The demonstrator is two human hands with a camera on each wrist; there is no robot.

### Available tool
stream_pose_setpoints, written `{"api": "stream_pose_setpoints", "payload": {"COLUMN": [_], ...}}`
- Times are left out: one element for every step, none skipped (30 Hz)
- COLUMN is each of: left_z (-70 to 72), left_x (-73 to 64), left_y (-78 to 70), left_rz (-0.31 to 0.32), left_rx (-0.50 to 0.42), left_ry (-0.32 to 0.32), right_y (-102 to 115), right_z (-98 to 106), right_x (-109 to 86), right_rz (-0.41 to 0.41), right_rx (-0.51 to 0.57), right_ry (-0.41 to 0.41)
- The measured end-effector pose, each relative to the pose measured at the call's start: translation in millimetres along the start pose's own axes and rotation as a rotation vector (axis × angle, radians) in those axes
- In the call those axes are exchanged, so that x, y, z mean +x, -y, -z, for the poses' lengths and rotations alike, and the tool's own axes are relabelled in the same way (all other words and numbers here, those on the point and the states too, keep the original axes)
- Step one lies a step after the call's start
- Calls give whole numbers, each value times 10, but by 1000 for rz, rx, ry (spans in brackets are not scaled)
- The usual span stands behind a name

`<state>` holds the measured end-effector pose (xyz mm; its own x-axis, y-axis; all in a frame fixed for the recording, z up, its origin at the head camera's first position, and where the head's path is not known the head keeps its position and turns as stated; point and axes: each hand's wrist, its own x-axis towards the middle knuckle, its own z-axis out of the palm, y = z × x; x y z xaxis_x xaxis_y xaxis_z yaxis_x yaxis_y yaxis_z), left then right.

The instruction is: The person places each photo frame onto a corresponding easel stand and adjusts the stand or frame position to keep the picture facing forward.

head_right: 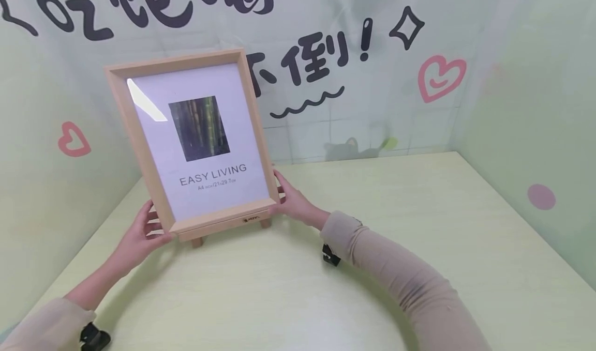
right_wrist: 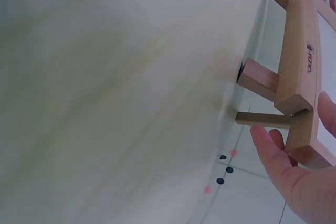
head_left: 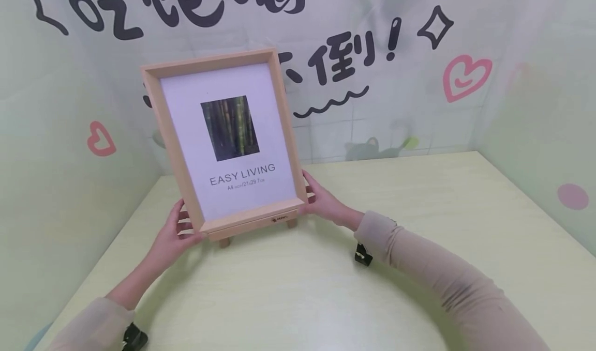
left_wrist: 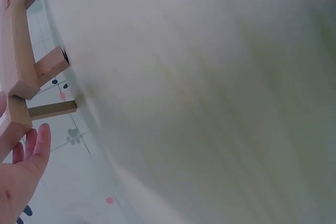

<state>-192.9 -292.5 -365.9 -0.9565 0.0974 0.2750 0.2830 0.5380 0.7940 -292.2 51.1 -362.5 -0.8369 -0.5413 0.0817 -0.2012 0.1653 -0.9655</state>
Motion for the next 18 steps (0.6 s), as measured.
{"api": "stream_pose_setpoints", "payload": {"left_z": [-12, -21, -30, -39, -46, -53, -59, -65, -71, -76, -80, -84, -89, -93, -98, -102, -105, -108], "left_x": [6, 12, 17, 22, 26, 28, 32, 34, 35, 37, 39, 42, 46, 49, 51, 54, 57, 58], "left_y": [-6, -12, -17, -18, -20, -20, -17, -14, -9, -2, 1, 6, 13, 19, 25, 30, 36, 43], "left_rz": [13, 26, 38, 47, 54, 57, 57, 56, 53, 49, 44, 38, 30, 25, 21, 16, 12, 8], "left_rx": [3, 9, 17, 17, 11, 5, -3, -11, -22, -36, -51, -64, -82, -99, -117, -136, -152, -166], "left_ry": [6, 11, 16, 19, 22, 24, 27, 29, 32, 36, 40, 41, 45, 51, 58, 63, 66, 68], "right_y": [-1, -6, -13, -22, -30, -38, -48, -58, -63, -68, -72, -78, -82, -85, -89, -92, -96, -100], "right_z": [-6, -11, -16, -21, -25, -28, -30, -32, -35, -36, -37, -38, -39, -43, -47, -51, -58, -65], "right_x": [-4, -4, -2, 0, 4, 8, 12, 16, 17, 17, 18, 20, 22, 25, 29, 33, 37, 40], "right_rz": [3, 6, 6, 6, 5, -1, -4, -7, -12, -11, -14, -12, -9, -12, -11, -4, -3, 1], "right_rx": [-5, -6, -5, 0, 7, 12, 18, 24, 30, 36, 39, 43, 47, 54, 62, 67, 73, 77], "right_ry": [0, 2, 3, 4, 6, 5, 8, 12, 13, 15, 15, 13, 11, 6, 3, 0, -7, -15]}}
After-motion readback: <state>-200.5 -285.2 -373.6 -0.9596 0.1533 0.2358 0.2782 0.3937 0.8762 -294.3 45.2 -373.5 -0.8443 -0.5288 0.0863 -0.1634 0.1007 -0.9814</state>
